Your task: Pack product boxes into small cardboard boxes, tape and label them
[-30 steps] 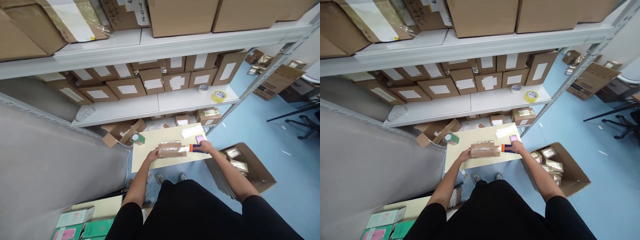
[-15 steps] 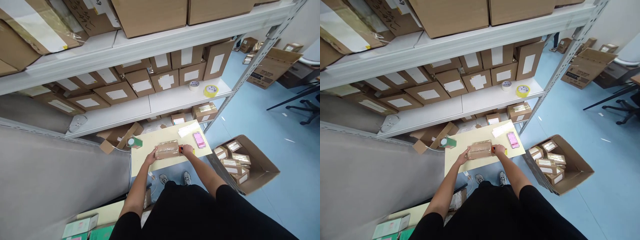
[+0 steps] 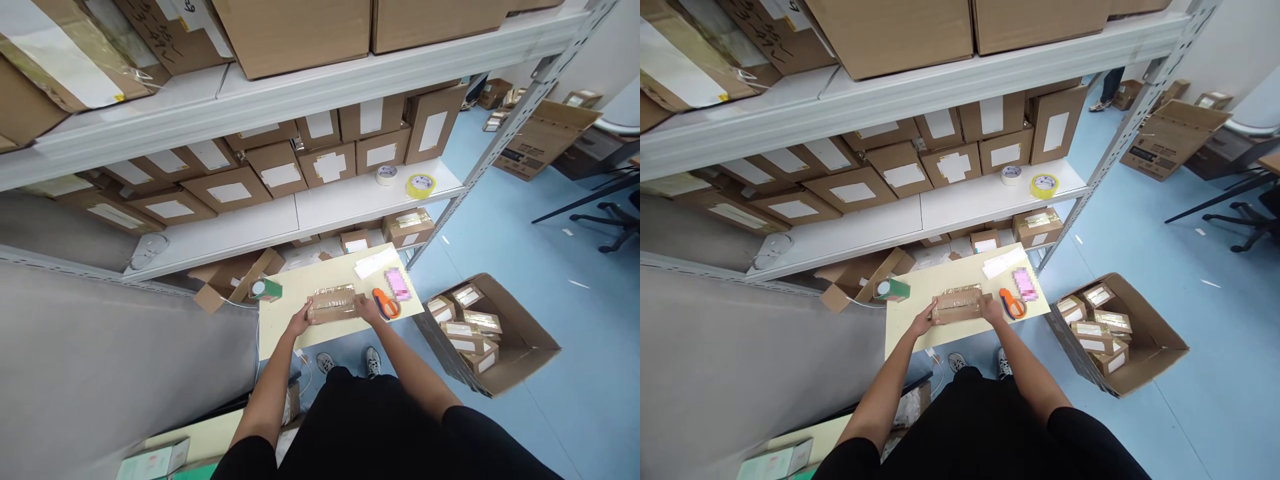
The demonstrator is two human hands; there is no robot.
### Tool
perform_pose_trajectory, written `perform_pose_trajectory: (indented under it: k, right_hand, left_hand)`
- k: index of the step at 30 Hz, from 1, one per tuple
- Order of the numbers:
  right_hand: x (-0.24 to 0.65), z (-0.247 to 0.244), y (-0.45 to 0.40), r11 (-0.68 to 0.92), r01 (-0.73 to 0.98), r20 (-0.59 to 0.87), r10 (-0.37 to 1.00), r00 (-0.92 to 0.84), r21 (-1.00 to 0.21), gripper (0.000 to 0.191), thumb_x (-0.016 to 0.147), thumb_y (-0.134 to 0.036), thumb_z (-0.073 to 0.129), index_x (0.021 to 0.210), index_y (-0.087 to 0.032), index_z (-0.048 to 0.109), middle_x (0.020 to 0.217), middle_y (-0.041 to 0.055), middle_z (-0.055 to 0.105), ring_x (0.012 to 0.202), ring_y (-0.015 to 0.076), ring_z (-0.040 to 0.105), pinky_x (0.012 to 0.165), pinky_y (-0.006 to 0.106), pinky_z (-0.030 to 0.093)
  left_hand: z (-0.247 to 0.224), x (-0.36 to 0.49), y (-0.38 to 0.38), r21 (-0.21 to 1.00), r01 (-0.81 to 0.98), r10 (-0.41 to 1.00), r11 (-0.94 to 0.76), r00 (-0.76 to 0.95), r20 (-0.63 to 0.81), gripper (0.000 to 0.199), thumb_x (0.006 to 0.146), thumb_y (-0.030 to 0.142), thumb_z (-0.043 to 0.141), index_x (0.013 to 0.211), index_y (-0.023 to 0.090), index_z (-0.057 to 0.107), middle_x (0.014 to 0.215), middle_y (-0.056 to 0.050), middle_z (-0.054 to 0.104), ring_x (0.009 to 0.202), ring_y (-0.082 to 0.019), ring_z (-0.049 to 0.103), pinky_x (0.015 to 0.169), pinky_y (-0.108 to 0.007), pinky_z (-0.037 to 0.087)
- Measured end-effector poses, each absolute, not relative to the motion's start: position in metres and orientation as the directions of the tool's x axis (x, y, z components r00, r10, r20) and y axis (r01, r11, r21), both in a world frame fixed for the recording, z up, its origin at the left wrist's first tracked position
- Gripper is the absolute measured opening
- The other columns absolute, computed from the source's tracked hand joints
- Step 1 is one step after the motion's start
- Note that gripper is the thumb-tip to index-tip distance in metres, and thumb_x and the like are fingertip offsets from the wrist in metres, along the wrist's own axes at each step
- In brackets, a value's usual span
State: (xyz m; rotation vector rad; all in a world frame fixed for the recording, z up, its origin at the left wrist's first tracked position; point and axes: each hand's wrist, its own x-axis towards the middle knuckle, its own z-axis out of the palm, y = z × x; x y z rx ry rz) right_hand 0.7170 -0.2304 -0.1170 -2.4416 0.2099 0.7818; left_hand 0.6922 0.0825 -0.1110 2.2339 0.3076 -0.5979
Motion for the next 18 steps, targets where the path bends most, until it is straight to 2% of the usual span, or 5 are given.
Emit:
perform_pose_trajectory:
  k: [6, 10, 12, 15, 18]
  right_hand:
    - [0.711, -0.115, -0.181, -0.792, -0.423, -0.646, -0.047, 0.762, -0.440, 0.062, 0.106, -0.053, 0.035, 0.149, -0.008, 0.042, 0.132, 0.0222, 0.068, 0.124, 0.0318, 0.064, 0.099, 0.037, 0.048]
    - [0.714, -0.118, -0.182, -0.790, -0.440, -0.657, -0.063, 0.751, -0.426, 0.061, 0.106, -0.055, 0.037, 0.148, -0.011, 0.041, 0.132, 0.0218, 0.067, 0.127, 0.0319, 0.063, 0.099, 0.038, 0.048]
    - [0.715, -0.120, -0.183, -0.793, -0.438, -0.649, -0.072, 0.758, -0.423, 0.059, 0.105, -0.055, 0.039, 0.147, -0.013, 0.042, 0.131, 0.0206, 0.067, 0.126, 0.0311, 0.064, 0.098, 0.038, 0.048]
    - [0.714, -0.124, -0.182, -0.802, -0.428, -0.632, -0.083, 0.770, -0.416, 0.057, 0.104, -0.052, 0.040, 0.147, -0.014, 0.042, 0.130, 0.0195, 0.068, 0.122, 0.0309, 0.066, 0.097, 0.038, 0.050]
    - [0.712, -0.124, -0.184, -0.805, -0.364, -0.558, -0.049, 0.828, -0.469, 0.058, 0.103, -0.046, 0.042, 0.150, -0.014, 0.038, 0.135, 0.0190, 0.065, 0.124, 0.0305, 0.065, 0.097, 0.037, 0.051]
  left_hand:
    - [-0.109, 0.689, 0.074, 0.602, 0.435, 0.047, -0.670, 0.834, -0.550, 0.092, 0.075, 0.041, 0.085, 0.157, 0.030, 0.045, 0.141, -0.004, 0.067, 0.128, -0.028, 0.064, 0.110, -0.036, 0.047]
    - [-0.114, 0.680, 0.044, 0.518, 0.474, 0.258, -0.712, 0.863, -0.435, 0.064, 0.097, 0.053, 0.056, 0.155, 0.028, 0.045, 0.134, -0.009, 0.069, 0.124, -0.030, 0.065, 0.107, -0.039, 0.047]
    - [-0.120, 0.676, 0.030, 0.487, 0.512, 0.355, -0.707, 0.853, -0.382, 0.065, 0.100, 0.050, 0.051, 0.159, 0.027, 0.037, 0.143, -0.013, 0.062, 0.127, -0.031, 0.063, 0.106, -0.041, 0.046]
    - [-0.128, 0.677, 0.024, 0.518, 0.580, 0.422, -0.628, 0.814, -0.400, 0.085, 0.096, 0.053, 0.057, 0.165, 0.023, 0.017, 0.154, -0.017, 0.052, 0.135, -0.032, 0.056, 0.106, -0.039, 0.046]
    - [-0.133, 0.686, 0.032, 0.579, 0.611, 0.374, -0.540, 0.790, -0.485, 0.087, 0.092, 0.049, 0.065, 0.162, 0.017, 0.025, 0.153, -0.018, 0.054, 0.140, -0.030, 0.053, 0.108, -0.035, 0.044]
